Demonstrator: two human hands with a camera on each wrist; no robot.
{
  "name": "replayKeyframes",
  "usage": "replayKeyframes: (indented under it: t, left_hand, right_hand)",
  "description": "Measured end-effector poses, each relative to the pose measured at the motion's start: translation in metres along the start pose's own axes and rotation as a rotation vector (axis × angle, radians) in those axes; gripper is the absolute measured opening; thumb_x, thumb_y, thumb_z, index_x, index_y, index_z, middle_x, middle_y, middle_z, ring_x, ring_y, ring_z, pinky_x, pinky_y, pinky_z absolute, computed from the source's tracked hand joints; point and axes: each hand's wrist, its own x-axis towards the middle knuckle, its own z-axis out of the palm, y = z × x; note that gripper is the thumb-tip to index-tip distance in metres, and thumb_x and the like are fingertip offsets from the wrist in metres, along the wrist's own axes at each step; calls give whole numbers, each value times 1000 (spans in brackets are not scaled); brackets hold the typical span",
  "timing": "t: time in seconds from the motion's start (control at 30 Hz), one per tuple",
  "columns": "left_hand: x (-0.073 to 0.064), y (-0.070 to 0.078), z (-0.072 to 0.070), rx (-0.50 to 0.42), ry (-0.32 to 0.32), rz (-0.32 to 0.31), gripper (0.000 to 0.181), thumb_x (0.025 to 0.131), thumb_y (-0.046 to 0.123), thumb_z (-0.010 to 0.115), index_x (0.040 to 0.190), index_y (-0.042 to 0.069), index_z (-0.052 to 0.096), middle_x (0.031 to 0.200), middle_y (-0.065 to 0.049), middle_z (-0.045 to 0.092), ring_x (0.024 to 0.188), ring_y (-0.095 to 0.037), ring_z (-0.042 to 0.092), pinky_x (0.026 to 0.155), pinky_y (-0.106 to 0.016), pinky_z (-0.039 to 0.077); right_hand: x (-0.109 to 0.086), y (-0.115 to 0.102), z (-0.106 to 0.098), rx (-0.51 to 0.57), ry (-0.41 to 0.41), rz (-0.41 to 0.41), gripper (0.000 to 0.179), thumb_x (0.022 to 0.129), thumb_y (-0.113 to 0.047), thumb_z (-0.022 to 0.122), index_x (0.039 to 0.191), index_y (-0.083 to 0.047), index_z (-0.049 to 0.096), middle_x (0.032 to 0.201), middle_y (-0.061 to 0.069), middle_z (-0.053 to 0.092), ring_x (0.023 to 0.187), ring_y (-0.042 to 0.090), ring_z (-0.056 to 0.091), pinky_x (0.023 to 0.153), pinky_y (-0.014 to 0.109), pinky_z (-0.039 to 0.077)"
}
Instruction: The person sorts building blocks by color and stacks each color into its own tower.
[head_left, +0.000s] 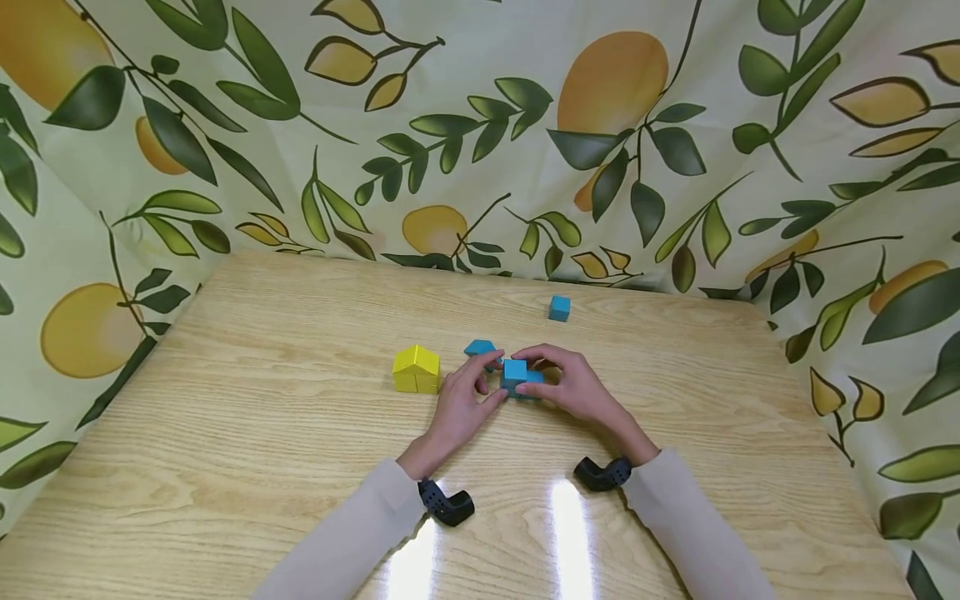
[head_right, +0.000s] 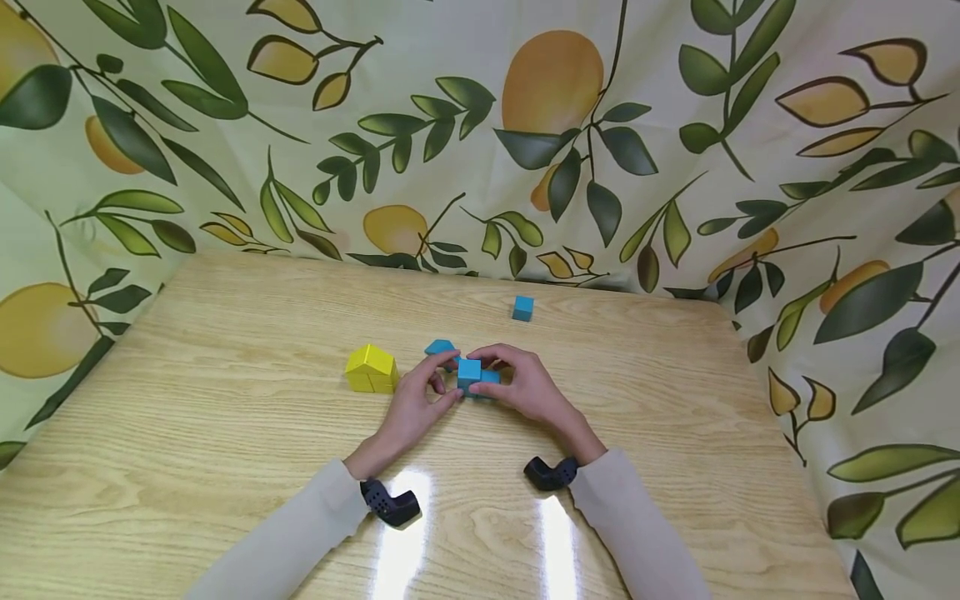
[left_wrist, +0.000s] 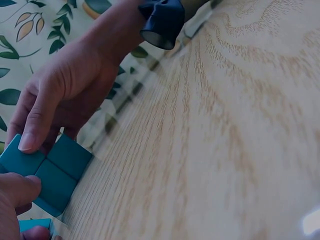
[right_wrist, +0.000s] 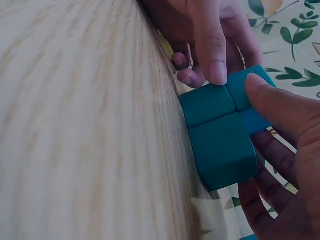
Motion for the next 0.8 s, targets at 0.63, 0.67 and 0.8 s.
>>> replayKeyframes:
  t: [0.63,0.67,0.8]
  left_hand:
    - [1,-3,1,-60,21,110,53,82,-2,73,130,13,56,101,-11,62,66,-20,51,58,-25,40]
    - [1,-3,1,-62,21,113,52,82,-2,73,129,12,57,100,-11,62,66,-20,51,58,-25,40]
    - [1,-4,1,-63,25,120,48,81,-3,73,125,12,59,95,-9,61,67,-21,51,58,-26,39]
  right_hand:
    - [-1,0,-7,42,-11,17,34,84,-16,75,117,-16,65,113,-2,64,100,21,59,87,43,46]
    - [-1,-4,-7,47,-11,22,34,84,-13,74,117,-13,65,112,0,64,101,24,59,88,44,46]
    - [-1,-24,-10,61,-20,28,33,84,-4,72,116,-3,64,112,9,64,102,34,58,88,50,45]
